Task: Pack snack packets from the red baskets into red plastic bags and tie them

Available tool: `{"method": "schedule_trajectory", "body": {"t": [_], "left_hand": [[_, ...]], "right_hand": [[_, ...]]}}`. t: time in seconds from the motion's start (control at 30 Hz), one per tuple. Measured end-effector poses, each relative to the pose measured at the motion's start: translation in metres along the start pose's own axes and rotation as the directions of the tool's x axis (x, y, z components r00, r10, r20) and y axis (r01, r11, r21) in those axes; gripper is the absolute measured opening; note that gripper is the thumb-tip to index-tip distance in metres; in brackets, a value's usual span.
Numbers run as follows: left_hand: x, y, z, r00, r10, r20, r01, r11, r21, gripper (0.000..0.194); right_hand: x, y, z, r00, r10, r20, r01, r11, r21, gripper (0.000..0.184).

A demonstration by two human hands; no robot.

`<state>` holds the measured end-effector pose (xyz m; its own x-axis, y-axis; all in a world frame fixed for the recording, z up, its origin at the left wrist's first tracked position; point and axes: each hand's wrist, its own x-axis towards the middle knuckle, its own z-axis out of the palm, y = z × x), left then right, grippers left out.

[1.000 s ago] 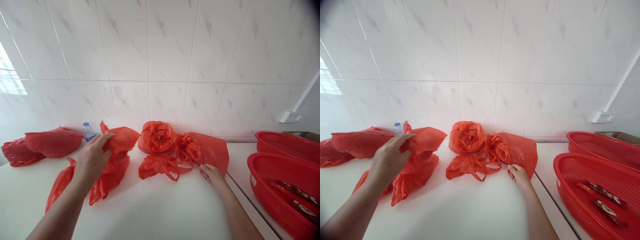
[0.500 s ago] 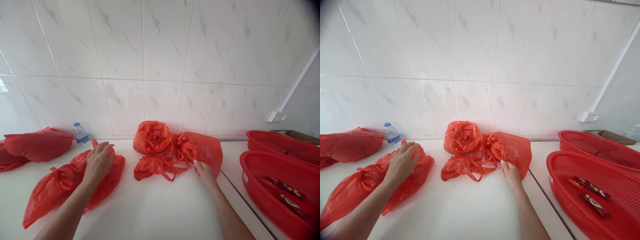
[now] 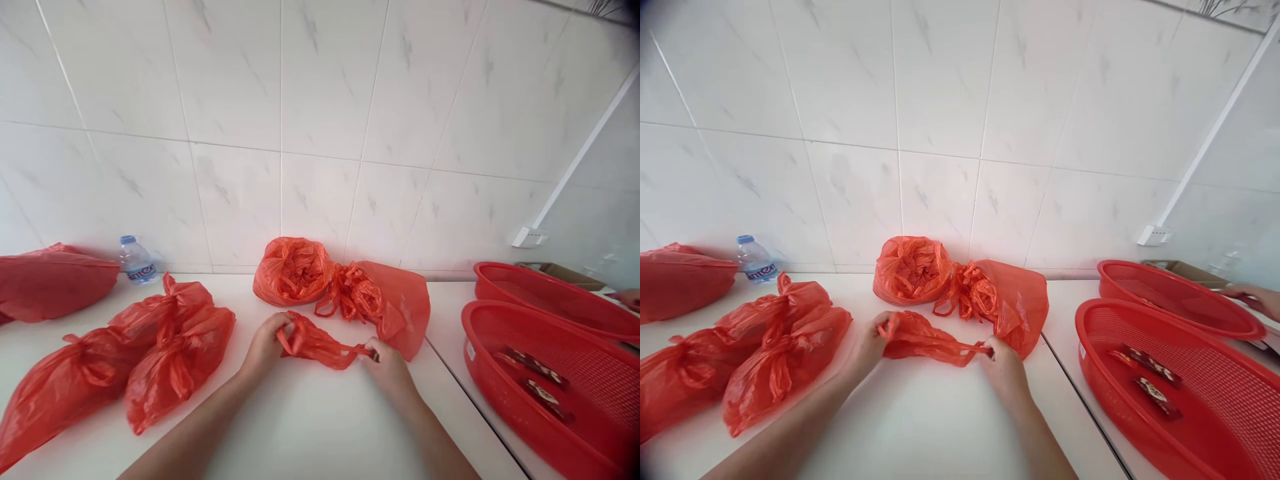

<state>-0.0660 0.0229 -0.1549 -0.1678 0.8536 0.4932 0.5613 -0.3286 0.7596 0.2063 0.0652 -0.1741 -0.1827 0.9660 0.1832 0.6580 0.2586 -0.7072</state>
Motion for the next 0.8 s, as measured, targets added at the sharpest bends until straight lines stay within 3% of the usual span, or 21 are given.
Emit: {"method": "schedule_trajectory", "body": {"t": [0.13, 0.27, 0.4, 0.53, 0.6, 0.67, 0.8], "left_hand": [[0.003, 0.001, -0.014, 0.961, -0.261, -0.095, 0.223, 0.93, -0.293, 0.033], [-0.001, 0.011, -0.015, 0.909, -0.415, -0.036, 0.336, 0.78, -0.528, 0.037], [-0.007, 0.028, -0.007, 0.887, -0.45, 0.1, 0.389, 0.613, -0.688, 0.036], [-0.013, 0.047, -0.001, 0.867, -0.45, 0.213, 0.444, 0.503, -0.741, 0.031], [-0.017, 0.056, 0.002, 0.863, -0.431, 0.262, 0.464, 0.474, -0.748, 0.03], [-0.021, 0.065, 0.005, 0.859, -0.404, 0.314, 0.487, 0.458, -0.744, 0.03], [-0.032, 0.082, 0.011, 0.837, -0.304, 0.455, 0.544, 0.369, -0.754, 0.029]], "right_hand": [[-0.002, 0.016, -0.03, 0.968, 0.129, -0.217, -0.115, 0.991, 0.075, 0.014], [0.001, 0.019, -0.046, 0.916, 0.139, -0.377, -0.098, 0.987, 0.126, 0.021], [0.0, 0.008, -0.049, 0.867, -0.042, -0.496, 0.062, 0.998, 0.024, 0.042], [-0.011, -0.015, -0.043, 0.729, -0.285, -0.623, 0.22, 0.959, -0.182, 0.039], [-0.019, -0.029, -0.035, 0.742, -0.359, -0.567, 0.322, 0.932, -0.167, 0.028], [-0.027, -0.041, -0.024, 0.81, -0.404, -0.426, 0.413, 0.908, -0.075, 0.022], [-0.033, -0.052, -0.002, 0.905, -0.402, -0.139, 0.422, 0.89, 0.175, 0.03]]}}
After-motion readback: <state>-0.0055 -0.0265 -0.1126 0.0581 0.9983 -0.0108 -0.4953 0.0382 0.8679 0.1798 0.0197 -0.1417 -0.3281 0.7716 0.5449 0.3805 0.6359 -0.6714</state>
